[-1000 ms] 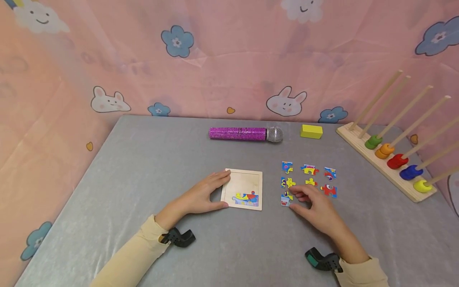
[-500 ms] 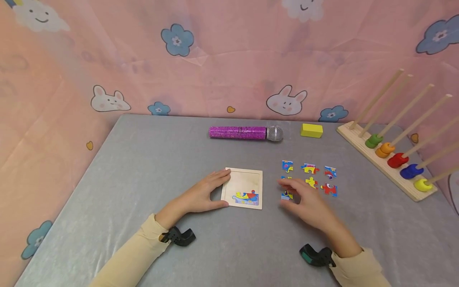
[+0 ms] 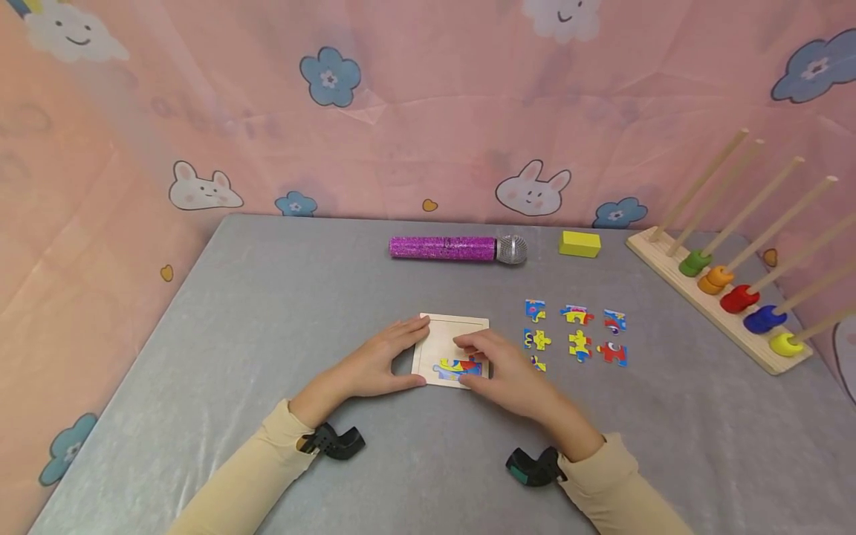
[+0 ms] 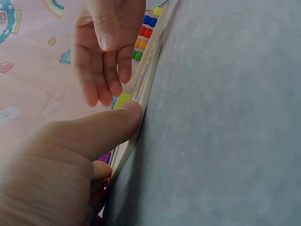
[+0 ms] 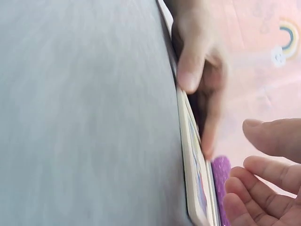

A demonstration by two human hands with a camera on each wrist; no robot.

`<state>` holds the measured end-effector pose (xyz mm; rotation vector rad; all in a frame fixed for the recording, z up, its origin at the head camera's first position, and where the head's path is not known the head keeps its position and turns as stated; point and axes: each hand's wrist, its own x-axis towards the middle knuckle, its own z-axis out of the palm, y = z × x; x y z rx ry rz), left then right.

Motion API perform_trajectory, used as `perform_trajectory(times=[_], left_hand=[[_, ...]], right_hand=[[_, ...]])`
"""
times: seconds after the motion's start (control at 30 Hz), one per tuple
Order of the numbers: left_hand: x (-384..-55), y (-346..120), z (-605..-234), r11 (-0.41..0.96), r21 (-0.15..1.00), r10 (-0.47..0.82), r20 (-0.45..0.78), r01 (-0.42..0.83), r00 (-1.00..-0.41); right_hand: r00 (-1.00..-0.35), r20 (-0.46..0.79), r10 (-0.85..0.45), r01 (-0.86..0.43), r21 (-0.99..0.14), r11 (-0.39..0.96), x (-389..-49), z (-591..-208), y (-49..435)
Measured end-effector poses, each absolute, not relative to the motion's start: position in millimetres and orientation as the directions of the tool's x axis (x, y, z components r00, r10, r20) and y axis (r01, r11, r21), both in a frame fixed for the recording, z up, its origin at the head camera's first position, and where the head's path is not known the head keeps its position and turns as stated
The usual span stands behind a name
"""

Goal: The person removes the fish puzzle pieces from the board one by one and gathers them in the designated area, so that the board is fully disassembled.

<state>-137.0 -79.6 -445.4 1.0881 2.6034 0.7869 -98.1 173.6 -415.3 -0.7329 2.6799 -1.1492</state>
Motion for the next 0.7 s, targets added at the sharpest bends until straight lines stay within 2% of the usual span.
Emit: perform_trajectory(times=[0.13, 0.5, 0.7], left_hand=[[-136.7, -79.8, -444.6, 0.581, 0.55, 0.712, 0.012, 0.599, -0.702], [-136.7, -80.2, -444.8, 0.578, 0.551, 0.716, 0.012, 0.602, -0.698], [-136.9, -80.3, -446.1, 0.576, 0.55, 0.715, 0.018, 0.604, -0.699]], right_hand=[[-0.858, 0.071, -0.509, -0.406, -0.7, 0.587, -100.3, -417.8, 161.7], [-0.878, 0.091, -0.47, -0.421, -0.616, 0.666, -95.5, -433.0, 148.1], [-0.893, 0.094, -0.441, -0.397, -0.628, 0.669, -92.2, -436.3, 143.4]])
